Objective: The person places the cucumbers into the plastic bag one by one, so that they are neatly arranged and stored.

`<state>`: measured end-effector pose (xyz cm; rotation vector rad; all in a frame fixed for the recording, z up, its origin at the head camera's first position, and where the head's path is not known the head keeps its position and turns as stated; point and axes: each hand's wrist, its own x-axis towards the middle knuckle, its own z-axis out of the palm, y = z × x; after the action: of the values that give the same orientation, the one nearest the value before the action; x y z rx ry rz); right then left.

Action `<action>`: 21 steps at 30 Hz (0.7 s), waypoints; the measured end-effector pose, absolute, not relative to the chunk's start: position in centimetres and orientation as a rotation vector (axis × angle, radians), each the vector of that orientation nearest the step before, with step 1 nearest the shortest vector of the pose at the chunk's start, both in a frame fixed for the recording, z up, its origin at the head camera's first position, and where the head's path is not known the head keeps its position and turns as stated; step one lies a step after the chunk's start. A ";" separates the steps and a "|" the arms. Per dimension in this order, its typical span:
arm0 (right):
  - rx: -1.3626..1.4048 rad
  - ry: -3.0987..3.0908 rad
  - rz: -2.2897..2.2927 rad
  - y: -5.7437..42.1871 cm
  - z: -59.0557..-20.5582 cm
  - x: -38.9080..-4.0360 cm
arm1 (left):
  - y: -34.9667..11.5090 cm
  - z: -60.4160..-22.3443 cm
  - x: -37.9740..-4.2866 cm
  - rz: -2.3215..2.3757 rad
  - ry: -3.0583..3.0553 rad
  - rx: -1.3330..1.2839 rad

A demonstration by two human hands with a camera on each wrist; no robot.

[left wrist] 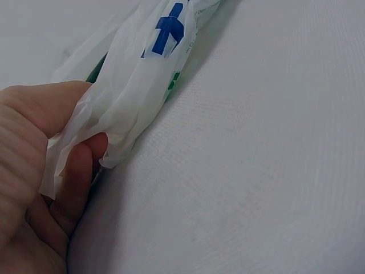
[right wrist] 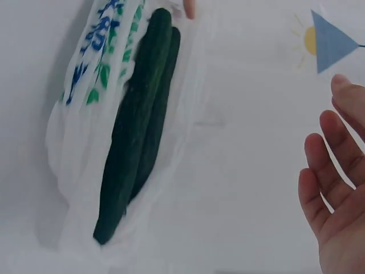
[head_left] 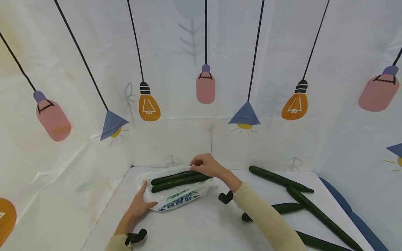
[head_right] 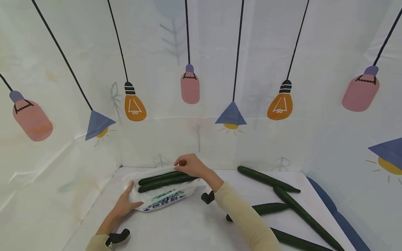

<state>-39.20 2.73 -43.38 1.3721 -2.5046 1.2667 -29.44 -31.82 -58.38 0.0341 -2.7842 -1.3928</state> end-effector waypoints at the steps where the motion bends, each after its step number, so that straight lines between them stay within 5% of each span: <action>1: 1.369 -2.506 1.249 3.4 -43.4 -39.2 | -31.8 -58.5 -29.5 -1.396 -2.786 0.031; 21: 0.952 -2.733 1.099 17.7 -45.0 -39.7 | -32.2 -58.9 -30.0 -1.390 -2.815 0.014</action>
<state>-39.69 17.70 -45.04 0.9517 -2.7325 1.0987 -29.98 -32.21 -58.87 0.0140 -2.8151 -1.3899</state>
